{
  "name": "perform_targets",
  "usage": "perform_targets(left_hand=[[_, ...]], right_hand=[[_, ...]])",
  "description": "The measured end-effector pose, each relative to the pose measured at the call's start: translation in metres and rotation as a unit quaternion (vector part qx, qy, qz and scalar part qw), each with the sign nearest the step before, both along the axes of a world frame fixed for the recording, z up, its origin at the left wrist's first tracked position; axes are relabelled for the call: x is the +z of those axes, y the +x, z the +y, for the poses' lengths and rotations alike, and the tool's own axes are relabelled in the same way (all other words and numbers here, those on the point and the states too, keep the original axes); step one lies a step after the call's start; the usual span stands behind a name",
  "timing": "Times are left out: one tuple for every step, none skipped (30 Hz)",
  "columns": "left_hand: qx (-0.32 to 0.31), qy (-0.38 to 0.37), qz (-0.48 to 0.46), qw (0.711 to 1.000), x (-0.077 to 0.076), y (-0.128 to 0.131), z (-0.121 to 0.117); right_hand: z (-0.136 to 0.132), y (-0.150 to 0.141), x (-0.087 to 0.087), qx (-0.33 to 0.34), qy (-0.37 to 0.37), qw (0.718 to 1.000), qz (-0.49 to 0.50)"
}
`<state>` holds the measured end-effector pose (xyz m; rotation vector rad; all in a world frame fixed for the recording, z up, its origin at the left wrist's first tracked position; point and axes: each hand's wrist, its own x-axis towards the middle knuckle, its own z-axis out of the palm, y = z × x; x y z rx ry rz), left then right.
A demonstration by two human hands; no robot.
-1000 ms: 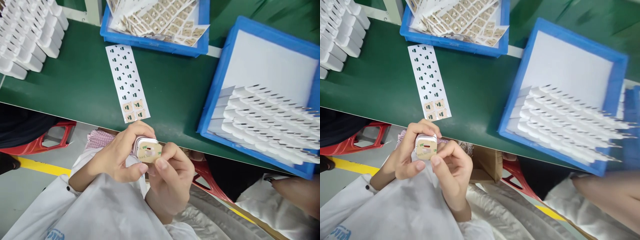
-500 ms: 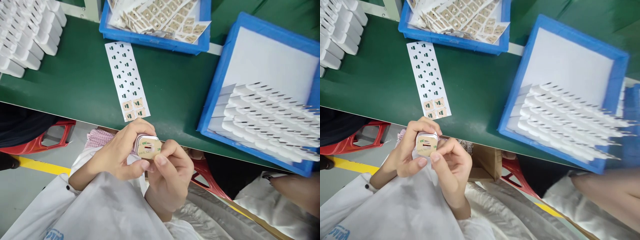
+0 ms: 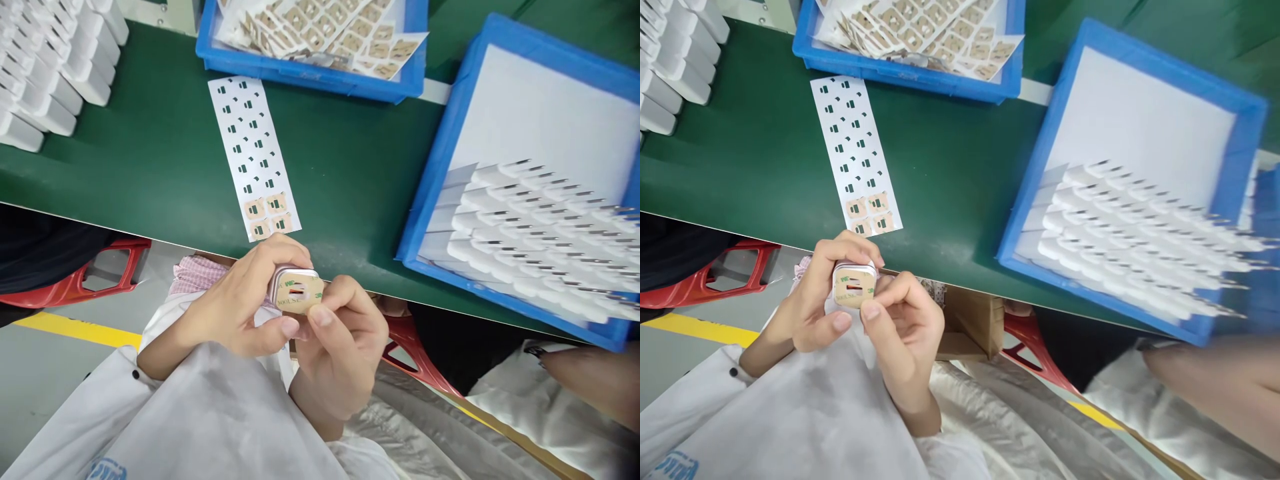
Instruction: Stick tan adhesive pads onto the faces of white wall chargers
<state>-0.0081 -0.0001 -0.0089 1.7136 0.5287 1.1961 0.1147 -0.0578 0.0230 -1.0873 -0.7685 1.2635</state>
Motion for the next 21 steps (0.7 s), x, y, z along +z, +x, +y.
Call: perform_targets(left_hand=[[-0.002, -0.001, -0.002, 1.000, -0.0004, -0.0002, -0.0001], [-0.004, -0.004, -0.003, 1.000, -0.0008, -0.0003, -0.0001], [-0.006, -0.006, -0.004, 1.000, -0.0011, -0.0004, -0.0002], [-0.006, -0.008, -0.003, 1.000, -0.0014, -0.0005, -0.0002], [-0.005, -0.010, -0.002, 1.000, -0.0015, -0.0005, -0.0002], [-0.004, -0.012, 0.000, 1.000, -0.0015, -0.0004, -0.0001], [-0.003, -0.012, 0.000, 1.000, -0.0014, -0.0003, 0.0001], [-0.002, -0.012, 0.001, 1.000, -0.0013, -0.0001, 0.0002], [0.000, -0.012, 0.001, 1.000, -0.0013, 0.0001, 0.0004], [0.002, -0.011, 0.000, 1.000, -0.0013, 0.0003, 0.0005], [0.004, -0.006, 0.000, 1.000, -0.0016, 0.0005, 0.0006], [0.006, -0.001, 0.001, 1.000, -0.0019, 0.0007, 0.0006], [0.008, 0.003, 0.002, 1.000, -0.0024, 0.0010, 0.0007], [0.009, 0.008, 0.003, 1.000, -0.0028, 0.0012, 0.0008], [0.011, 0.013, 0.003, 1.000, -0.0033, 0.0015, 0.0009], [0.014, 0.016, 0.005, 1.000, -0.0037, 0.0018, 0.0011], [0.016, 0.019, 0.006, 1.000, -0.0041, 0.0020, 0.0013], [0.021, 0.024, 0.008, 0.999, -0.0044, 0.0021, 0.0016], [0.026, 0.028, 0.011, 0.999, -0.0048, 0.0023, 0.0019], [0.032, 0.031, 0.015, 0.999, -0.0052, 0.0024, 0.0022], [0.039, 0.034, 0.020, 0.998, -0.0058, 0.0025, 0.0024]], right_hand=[[-0.0004, 0.0002, -0.0001, 0.002, 0.001, 1.000, 0.004], [-0.0008, 0.0005, -0.0001, 0.003, 0.000, 1.000, 0.007], [-0.0012, 0.0007, -0.0001, 0.004, 0.000, 1.000, 0.008], [-0.0015, 0.0008, -0.0001, 0.005, -0.001, 1.000, 0.010], [-0.0017, 0.0010, -0.0001, 0.006, -0.001, 1.000, 0.011], [-0.0019, 0.0011, -0.0002, 0.006, -0.002, 1.000, 0.012], [-0.0020, 0.0013, -0.0003, 0.006, -0.002, 1.000, 0.013], [-0.0020, 0.0014, -0.0005, 0.006, -0.002, 1.000, 0.014], [-0.0021, 0.0016, -0.0008, 0.006, 0.000, 1.000, 0.013], [-0.0023, 0.0019, -0.0010, 0.007, 0.001, 1.000, 0.011], [-0.0025, 0.0021, -0.0014, 0.005, 0.003, 1.000, 0.007], [-0.0028, 0.0022, -0.0018, 0.004, 0.004, 1.000, 0.001], [-0.0032, 0.0024, -0.0024, 0.001, 0.005, 1.000, -0.007], [-0.0037, 0.0025, -0.0030, -0.003, 0.006, 1.000, -0.017], [-0.0042, 0.0025, -0.0037, -0.007, 0.008, 0.999, -0.030], [-0.0048, 0.0026, -0.0044, -0.011, 0.010, 0.999, -0.047], [-0.0055, 0.0026, -0.0049, -0.018, 0.014, 0.997, -0.069], [-0.0060, 0.0026, -0.0051, -0.023, 0.017, 0.995, -0.098], [-0.0065, 0.0025, -0.0049, -0.032, 0.022, 0.990, -0.134], [-0.0070, 0.0023, -0.0041, -0.041, 0.025, 0.983, -0.176], [-0.0072, 0.0020, -0.0027, -0.052, 0.028, 0.973, -0.223]])
